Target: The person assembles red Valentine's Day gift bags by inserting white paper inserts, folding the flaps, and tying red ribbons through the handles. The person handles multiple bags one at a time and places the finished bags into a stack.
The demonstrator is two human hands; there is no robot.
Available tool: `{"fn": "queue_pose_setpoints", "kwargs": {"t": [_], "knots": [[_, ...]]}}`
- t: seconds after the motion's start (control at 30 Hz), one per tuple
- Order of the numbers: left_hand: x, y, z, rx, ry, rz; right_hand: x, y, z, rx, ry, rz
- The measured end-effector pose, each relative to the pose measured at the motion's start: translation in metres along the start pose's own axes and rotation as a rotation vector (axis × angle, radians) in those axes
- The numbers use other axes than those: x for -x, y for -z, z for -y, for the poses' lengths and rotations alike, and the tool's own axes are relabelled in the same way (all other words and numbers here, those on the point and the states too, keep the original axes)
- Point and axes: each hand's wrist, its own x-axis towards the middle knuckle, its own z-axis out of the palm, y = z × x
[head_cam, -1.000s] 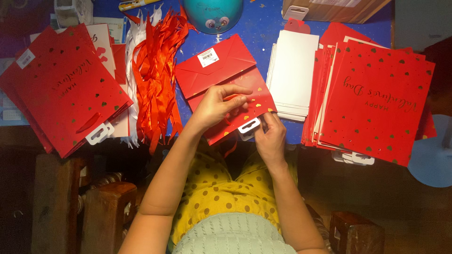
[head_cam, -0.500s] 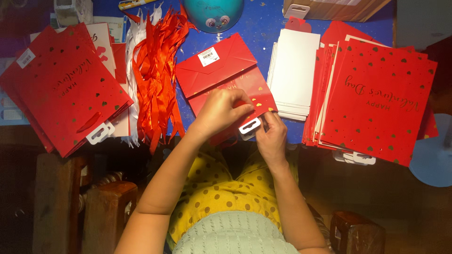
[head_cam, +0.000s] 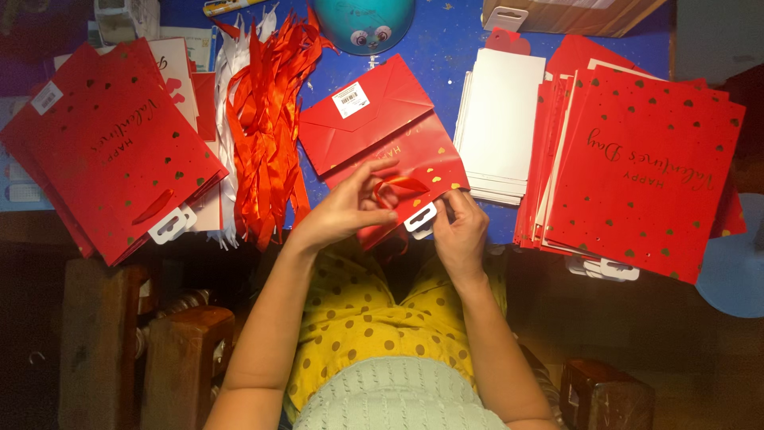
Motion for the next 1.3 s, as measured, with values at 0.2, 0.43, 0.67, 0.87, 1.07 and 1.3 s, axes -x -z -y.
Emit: {"fn": "queue_pose_setpoints", "kwargs": {"t": [0.2, 0.43, 0.67, 0.87, 1.07, 1.3], "knots": [[0.015, 0.014, 0.013, -0.02, 0.021, -0.026, 0.0, -0.004, 0.0, 0.029, 0.022, 0.008], [0.009, 0.003, 0.017, 0.205, -0.041, -0.114, -0.001, -0.003, 0.001, 0.004, 0.021, 0.022], [0.002, -0.008, 0.022, 0.127, -0.088, -0.134, -0.002, -0.001, 0.01, 0.006, 0.004, 0.041], [0.003, -0.004, 0.026, 0.195, -0.043, -0.07, -0.007, 0.022, 0.01, 0.039, -0.051, 0.1], [-0.004, -0.004, 0.026, 0.151, 0.021, -0.071, -0.008, 0.032, -0.005, -0.118, -0.236, 0.131], [-0.009, -0.012, 0.019, -0.075, -0.025, -0.139, -0.008, 0.031, -0.035, -0.632, -0.342, 0.108]]}}
